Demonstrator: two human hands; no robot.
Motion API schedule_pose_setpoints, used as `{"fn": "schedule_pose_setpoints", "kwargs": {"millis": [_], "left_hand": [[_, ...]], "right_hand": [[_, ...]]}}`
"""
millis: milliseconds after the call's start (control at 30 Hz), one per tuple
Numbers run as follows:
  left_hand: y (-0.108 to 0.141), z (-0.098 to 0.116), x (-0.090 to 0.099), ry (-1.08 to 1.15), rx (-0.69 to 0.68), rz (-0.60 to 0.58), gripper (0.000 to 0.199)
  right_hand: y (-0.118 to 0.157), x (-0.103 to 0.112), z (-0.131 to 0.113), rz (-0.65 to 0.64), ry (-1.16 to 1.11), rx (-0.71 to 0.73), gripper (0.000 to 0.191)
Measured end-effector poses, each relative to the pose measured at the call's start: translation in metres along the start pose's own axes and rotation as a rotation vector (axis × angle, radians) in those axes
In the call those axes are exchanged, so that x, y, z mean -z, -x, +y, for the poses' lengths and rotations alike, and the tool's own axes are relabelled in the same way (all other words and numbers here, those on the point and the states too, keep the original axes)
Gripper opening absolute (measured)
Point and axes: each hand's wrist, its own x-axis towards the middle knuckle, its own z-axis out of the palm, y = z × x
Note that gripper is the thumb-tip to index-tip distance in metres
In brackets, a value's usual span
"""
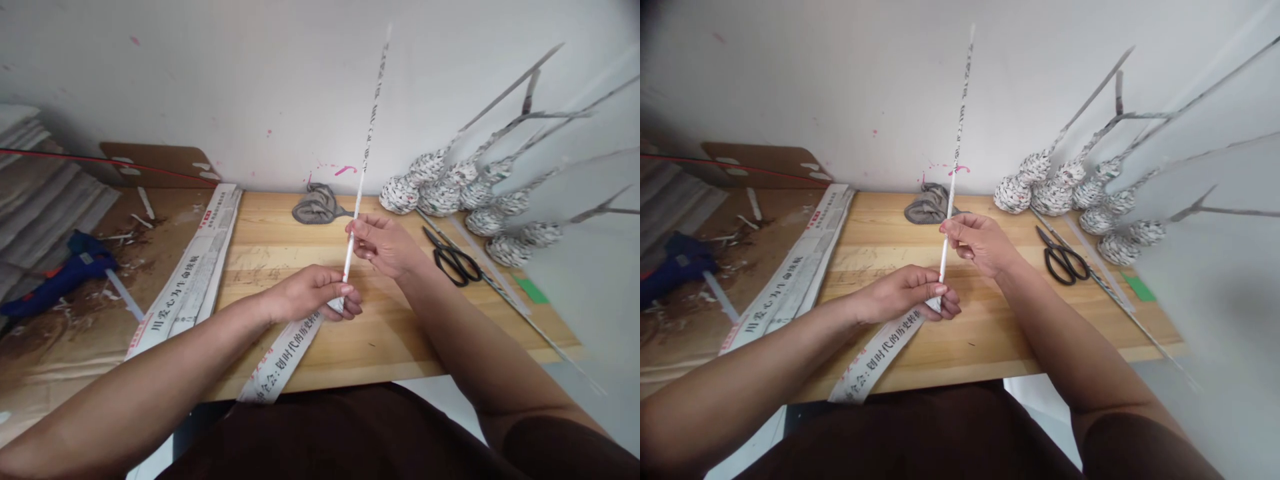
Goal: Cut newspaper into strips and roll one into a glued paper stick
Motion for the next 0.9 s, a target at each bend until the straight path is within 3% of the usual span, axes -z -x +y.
{"fn": "schedule_pose_setpoints", "kwargs": {"millis": [167,333,467,600,767,900], "left_hand": [[-0.0007,-0.0013,0.0007,-0.015,-0.017,-0.023,0.034],[-0.0004,-0.0002,-0.0006,-0.027,0.021,-0.015,0.031],[0.0002,0.0006,-0.0012,-0.015,-0.003,-0.005,0.031],[0.0002,0.0003,-0.001,-0.033,0.026,-0.022,0.033],[-0.001,-0.0012,-0.0001,0.017,-0.013,0.014,0.032],[-0.0008,-0.0017,-0.0008,-0.002,-0.002,-0.005,0.034]], "right_hand": [[-0.0008,0.0017,0.0007,-0.101,0.02,-0.01,0.032],[0.0004,0.0011,-0.002,-0.011,0.036,0.039,0.035],[0.0018,-0.0001,-0.0032,-0.108,0.107,0.018,0.034],[0.0012,0.0005,-0.001,-0.036,0.081,0.009,0.034],[0.002,0.0012,0.0,-0.157,0.14,-0.068,0.038],[0.0022,-0.0014,0.0017,-0.121,0.123,-0.022,0.029]]}}
